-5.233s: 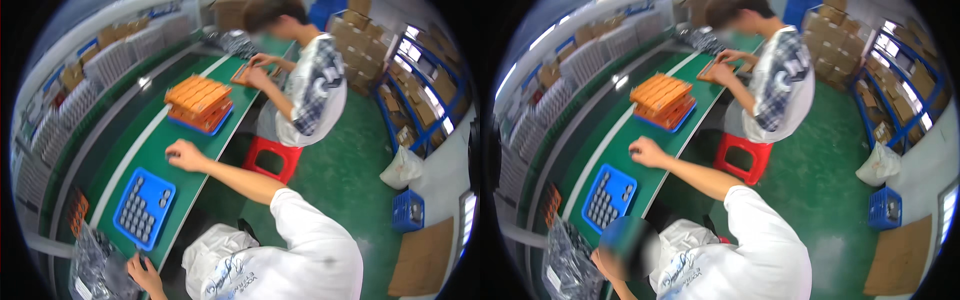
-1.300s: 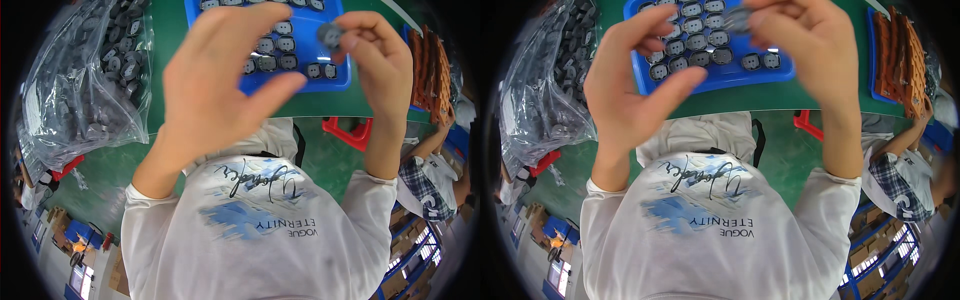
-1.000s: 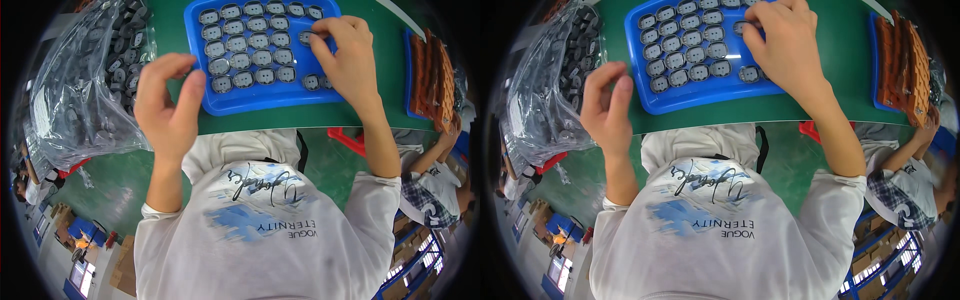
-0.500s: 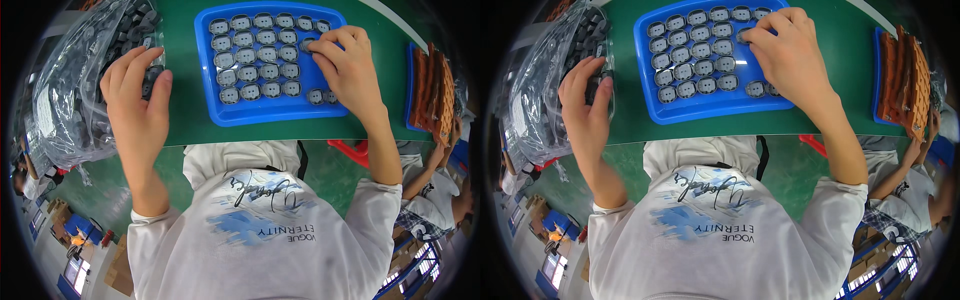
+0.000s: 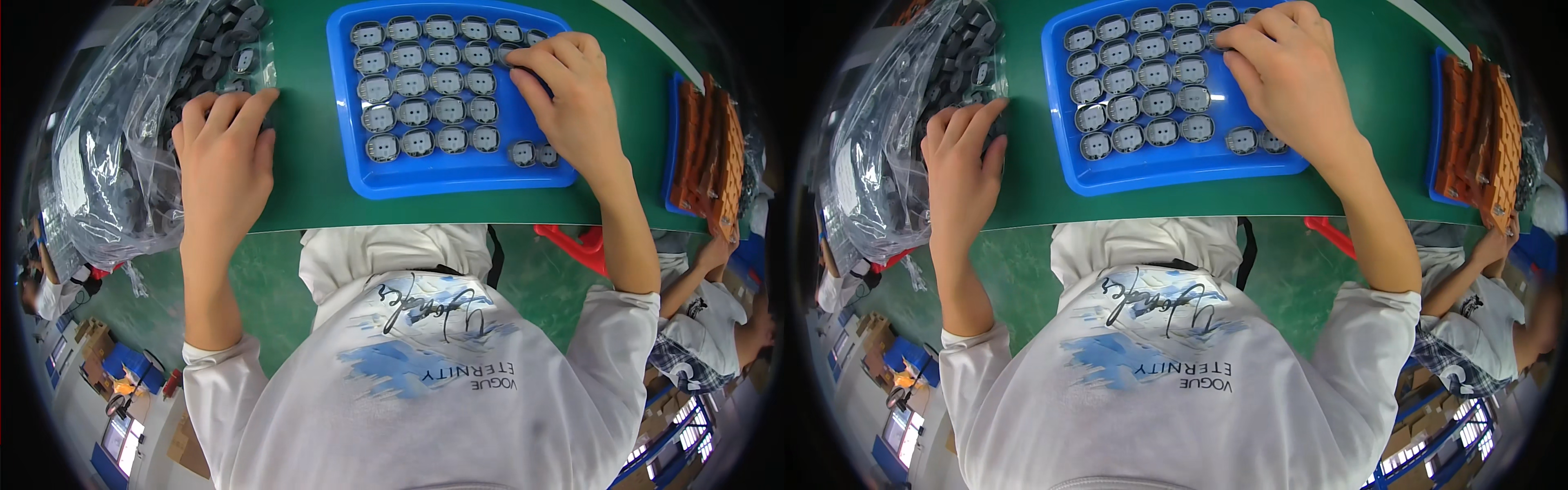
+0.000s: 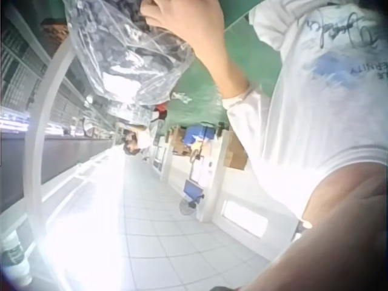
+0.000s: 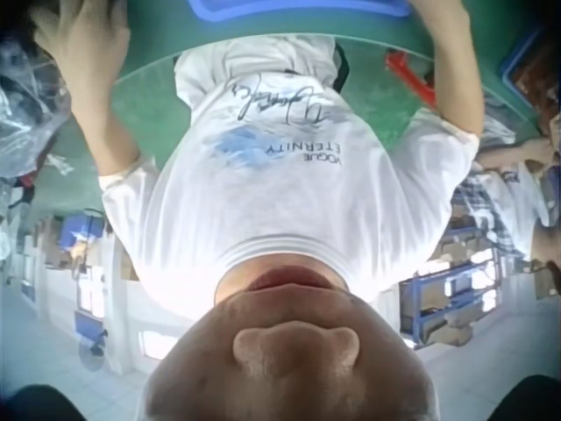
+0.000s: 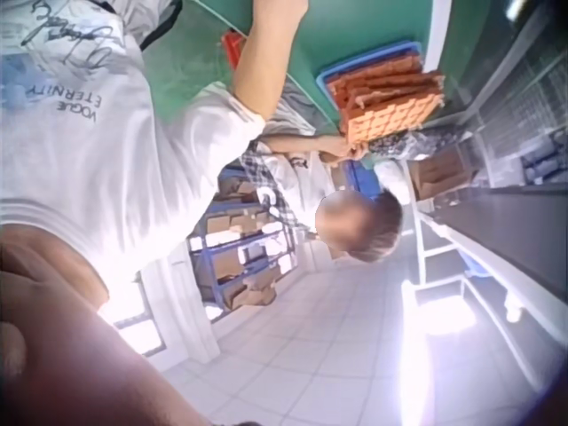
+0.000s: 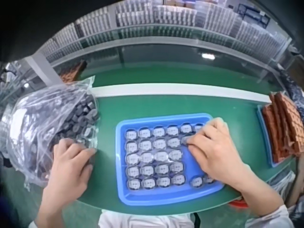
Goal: Placing small silver metal components into the designated slots of a blue plastic tray.
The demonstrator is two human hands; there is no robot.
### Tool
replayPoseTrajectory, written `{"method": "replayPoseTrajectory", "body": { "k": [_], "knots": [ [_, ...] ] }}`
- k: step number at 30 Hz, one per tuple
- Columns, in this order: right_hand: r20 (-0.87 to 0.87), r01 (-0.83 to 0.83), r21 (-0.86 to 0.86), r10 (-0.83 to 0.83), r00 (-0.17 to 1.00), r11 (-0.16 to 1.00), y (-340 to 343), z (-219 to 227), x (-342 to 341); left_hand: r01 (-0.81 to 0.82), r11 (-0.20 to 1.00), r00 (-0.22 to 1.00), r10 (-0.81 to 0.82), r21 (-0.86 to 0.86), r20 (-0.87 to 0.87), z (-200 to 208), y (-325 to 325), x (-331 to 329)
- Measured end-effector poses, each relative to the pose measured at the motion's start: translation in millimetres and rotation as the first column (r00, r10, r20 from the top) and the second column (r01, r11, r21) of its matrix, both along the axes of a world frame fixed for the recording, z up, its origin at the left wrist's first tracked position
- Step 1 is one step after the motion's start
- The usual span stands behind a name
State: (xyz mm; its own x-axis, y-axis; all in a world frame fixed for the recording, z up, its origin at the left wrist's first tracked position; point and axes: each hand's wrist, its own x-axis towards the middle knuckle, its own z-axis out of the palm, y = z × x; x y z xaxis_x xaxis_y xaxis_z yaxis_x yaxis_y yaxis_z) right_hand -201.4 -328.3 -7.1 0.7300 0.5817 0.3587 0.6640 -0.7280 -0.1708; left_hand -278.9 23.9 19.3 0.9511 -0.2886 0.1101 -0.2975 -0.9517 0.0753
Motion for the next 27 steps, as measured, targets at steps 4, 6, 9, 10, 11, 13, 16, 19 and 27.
{"method": "replayPoseTrajectory", "body": {
  "k": [4,6,9,10,11,13,16,19,27],
  "knots": [
    [0.004,0.001,0.005,-0.001,1.0,1.0,2,2,-2,-0.013,0.999,1.0,0.012,-0.034,-0.018,-1,0,4],
    [0.008,0.01,0.018,-0.01,1.0,1.0,0,4,-2,0.002,0.997,1.0,-0.001,-0.072,0.013,0,2,6],
    [0.004,0.058,0.104,-0.059,0.998,0.993,-6,11,-6,0.017,0.99,0.992,0.001,-0.138,0.124,3,1,6],
    [0.005,0.051,0.111,-0.052,0.999,0.992,-9,15,-8,0.02,0.977,0.985,0.016,-0.21,0.17,4,0,6],
    [-0.044,0.078,0.185,-0.071,0.996,0.98,-11,20,-9,0.024,0.962,0.976,0.036,-0.274,0.214,7,-1,5],
    [-0.186,0.16,0.336,-0.101,0.977,0.928,-7,32,-16,0.002,0.927,0.967,0.094,-0.376,0.236,6,-4,7],
    [-0.495,0.361,0.671,0.029,0.869,0.647,13,44,-32,-0.083,0.805,0.956,0.231,-0.588,0.181,7,-11,8],
    [-0.611,0.377,0.782,0.492,0.62,0.496,51,45,-51,-0.055,0.272,0.961,0.277,-0.961,0.023,15,-42,7],
    [-0.567,0.622,0.739,0.736,0.368,0.259,93,39,-78,0.36,0.535,0.889,0.053,-0.764,0.456,2,-70,-8]
  ]
}}
